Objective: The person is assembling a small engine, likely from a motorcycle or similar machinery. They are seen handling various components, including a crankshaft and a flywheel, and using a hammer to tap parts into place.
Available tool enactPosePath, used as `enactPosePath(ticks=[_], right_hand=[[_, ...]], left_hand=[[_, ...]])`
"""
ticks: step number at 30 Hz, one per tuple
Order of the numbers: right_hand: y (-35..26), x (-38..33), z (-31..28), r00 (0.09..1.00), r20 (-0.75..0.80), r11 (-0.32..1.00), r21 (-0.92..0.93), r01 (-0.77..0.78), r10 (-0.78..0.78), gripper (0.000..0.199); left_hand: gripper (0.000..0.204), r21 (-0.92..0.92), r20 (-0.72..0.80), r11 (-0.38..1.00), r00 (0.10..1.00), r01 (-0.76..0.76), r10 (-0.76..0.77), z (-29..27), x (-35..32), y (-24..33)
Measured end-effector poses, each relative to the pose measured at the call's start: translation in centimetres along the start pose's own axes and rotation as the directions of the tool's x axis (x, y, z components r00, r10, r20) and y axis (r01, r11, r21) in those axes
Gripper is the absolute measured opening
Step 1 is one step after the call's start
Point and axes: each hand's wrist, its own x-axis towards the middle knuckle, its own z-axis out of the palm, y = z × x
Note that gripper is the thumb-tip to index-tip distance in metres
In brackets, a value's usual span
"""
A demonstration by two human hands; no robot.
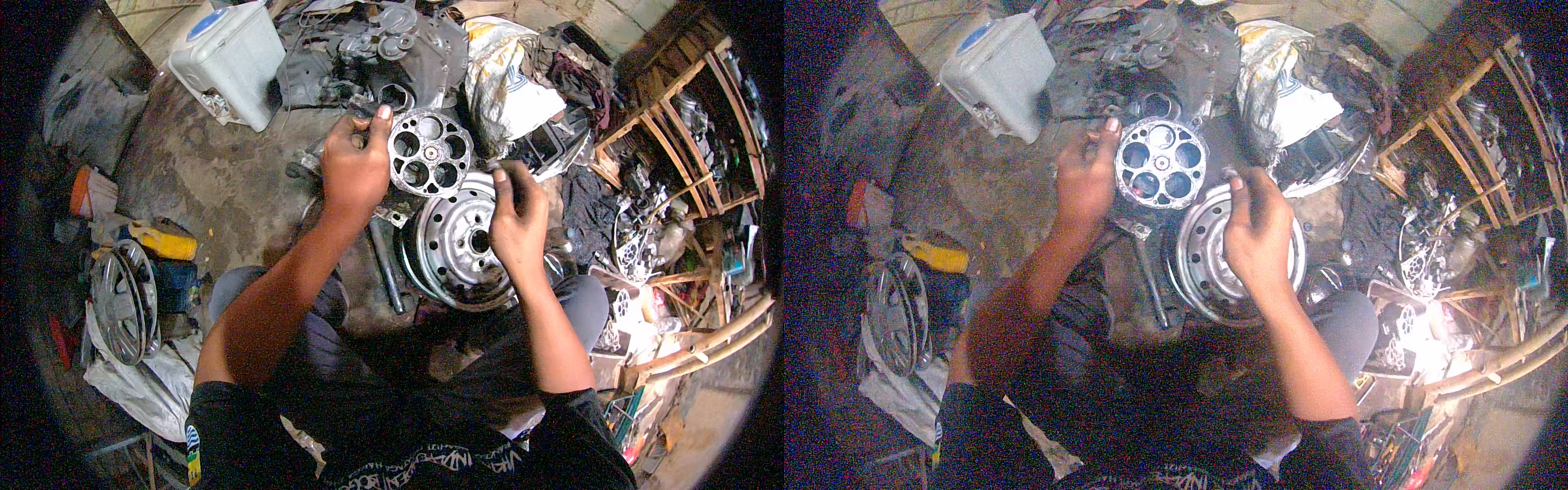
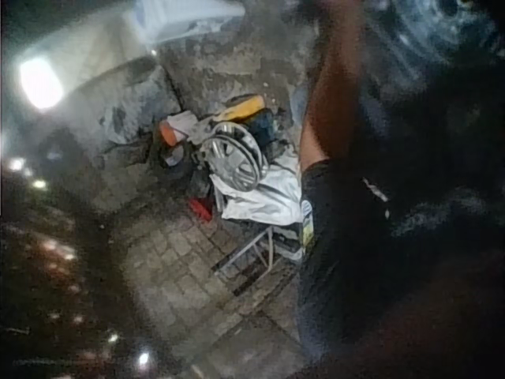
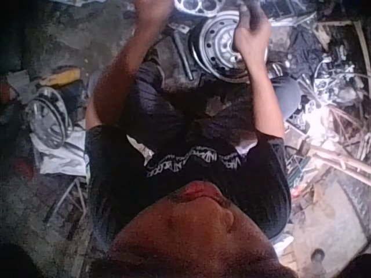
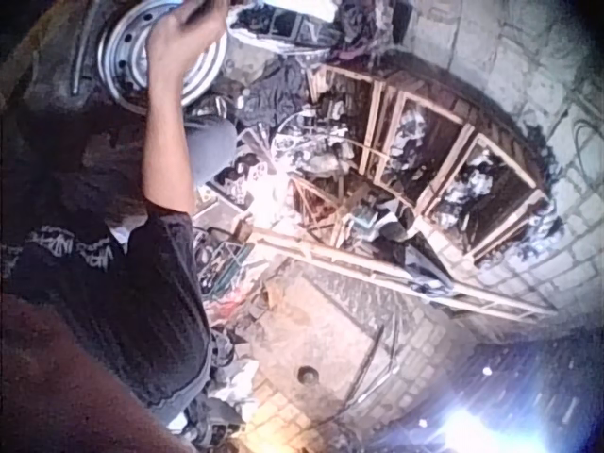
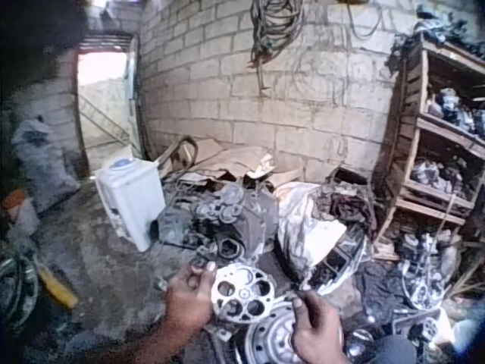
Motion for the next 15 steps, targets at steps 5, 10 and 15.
enactPosePath(ticks=[5,10,15], right_hand=[[-2.2,-0.7,-0.3,0.986,-0.128,0.994,-0.012,0.106,-0.107,0.033],[-0.9,-1.6,0.1,0.921,-0.020,0.920,-0.064,0.387,-0.389,0.049],[-1.3,-2.2,0.2,0.937,0.079,0.933,-0.099,0.347,-0.340,0.037]], left_hand=[[0.036,0.036,0.019,0.999,0.999,-0.027,0.026,-0.3,-0.3,-0.6],[0.034,-0.068,0.030,0.997,0.999,-0.036,0.039,-0.2,-0.9,-0.7],[0.034,-0.082,0.022,0.995,0.998,-0.049,0.051,-0.2,-0.9,-1.2]])
